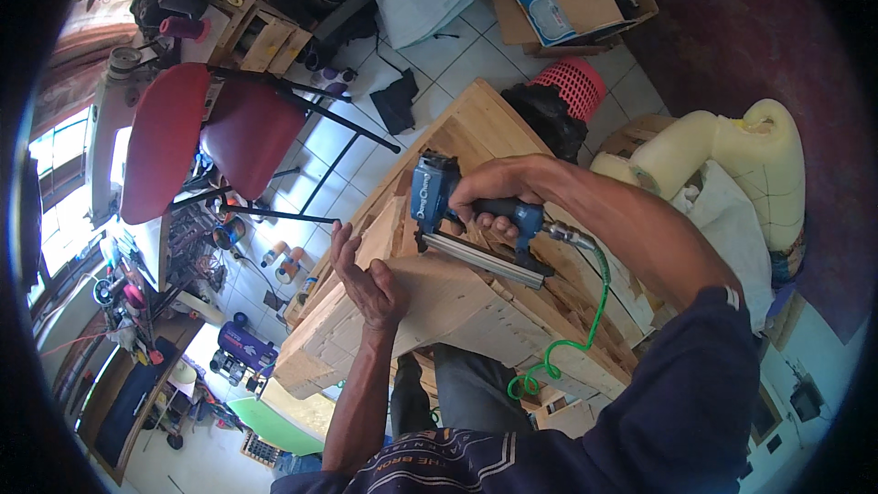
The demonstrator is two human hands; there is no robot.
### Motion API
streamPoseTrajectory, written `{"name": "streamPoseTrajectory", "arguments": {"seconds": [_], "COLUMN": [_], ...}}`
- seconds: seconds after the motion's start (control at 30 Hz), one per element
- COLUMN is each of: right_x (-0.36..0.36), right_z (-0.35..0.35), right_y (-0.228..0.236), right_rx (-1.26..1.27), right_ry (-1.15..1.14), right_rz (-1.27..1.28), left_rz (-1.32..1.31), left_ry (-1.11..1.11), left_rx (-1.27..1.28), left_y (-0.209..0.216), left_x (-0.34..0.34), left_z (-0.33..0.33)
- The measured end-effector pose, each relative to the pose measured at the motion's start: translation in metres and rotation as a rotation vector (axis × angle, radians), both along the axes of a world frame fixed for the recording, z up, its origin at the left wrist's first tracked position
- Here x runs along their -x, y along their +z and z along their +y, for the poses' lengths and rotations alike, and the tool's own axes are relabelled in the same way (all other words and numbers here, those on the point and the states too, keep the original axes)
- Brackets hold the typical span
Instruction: The person assembles a wooden structure by cutting cardboard pieces with scissors and attaching them to the frame using a pneumatic nail gun. The person repeatedly positions and fastens cardboard sections to the wooden frame.
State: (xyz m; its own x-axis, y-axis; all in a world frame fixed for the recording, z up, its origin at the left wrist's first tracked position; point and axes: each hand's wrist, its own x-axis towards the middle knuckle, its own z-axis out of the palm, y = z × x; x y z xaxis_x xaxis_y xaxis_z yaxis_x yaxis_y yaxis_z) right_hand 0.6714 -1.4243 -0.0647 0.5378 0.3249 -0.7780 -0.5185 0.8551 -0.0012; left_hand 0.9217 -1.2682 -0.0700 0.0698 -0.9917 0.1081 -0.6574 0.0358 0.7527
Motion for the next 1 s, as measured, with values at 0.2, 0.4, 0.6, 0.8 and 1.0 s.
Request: {"name": "streamPoseTrajectory", "arguments": {"seconds": [0.2, 0.4, 0.6, 0.8, 1.0], "right_x": [0.056, 0.066, 0.012, -0.062, -0.109], "right_z": [0.085, 0.247, 0.399, 0.447, 0.528], "right_y": [0.108, 0.192, 0.206, 0.194, 0.188], "right_rx": [0.510, 0.667, 0.727, 0.870, 0.670], "right_ry": [-0.409, -0.784, -0.392, -0.805, -0.877], "right_rz": [0.292, 0.942, 1.046, 0.627, 0.906], "left_rz": [-0.167, -0.192, -0.143, -0.312, -0.437], "left_ry": [-0.094, -0.124, -0.110, -0.227, -0.467], "left_rx": [-0.081, -0.123, -0.236, -0.266, 0.124], "left_y": [0.005, -0.009, -0.020, -0.015, -0.023], "left_x": [0.005, -0.002, -0.008, -0.010, -0.030], "left_z": [-0.004, 0.003, 0.003, -0.006, 0.002]}}
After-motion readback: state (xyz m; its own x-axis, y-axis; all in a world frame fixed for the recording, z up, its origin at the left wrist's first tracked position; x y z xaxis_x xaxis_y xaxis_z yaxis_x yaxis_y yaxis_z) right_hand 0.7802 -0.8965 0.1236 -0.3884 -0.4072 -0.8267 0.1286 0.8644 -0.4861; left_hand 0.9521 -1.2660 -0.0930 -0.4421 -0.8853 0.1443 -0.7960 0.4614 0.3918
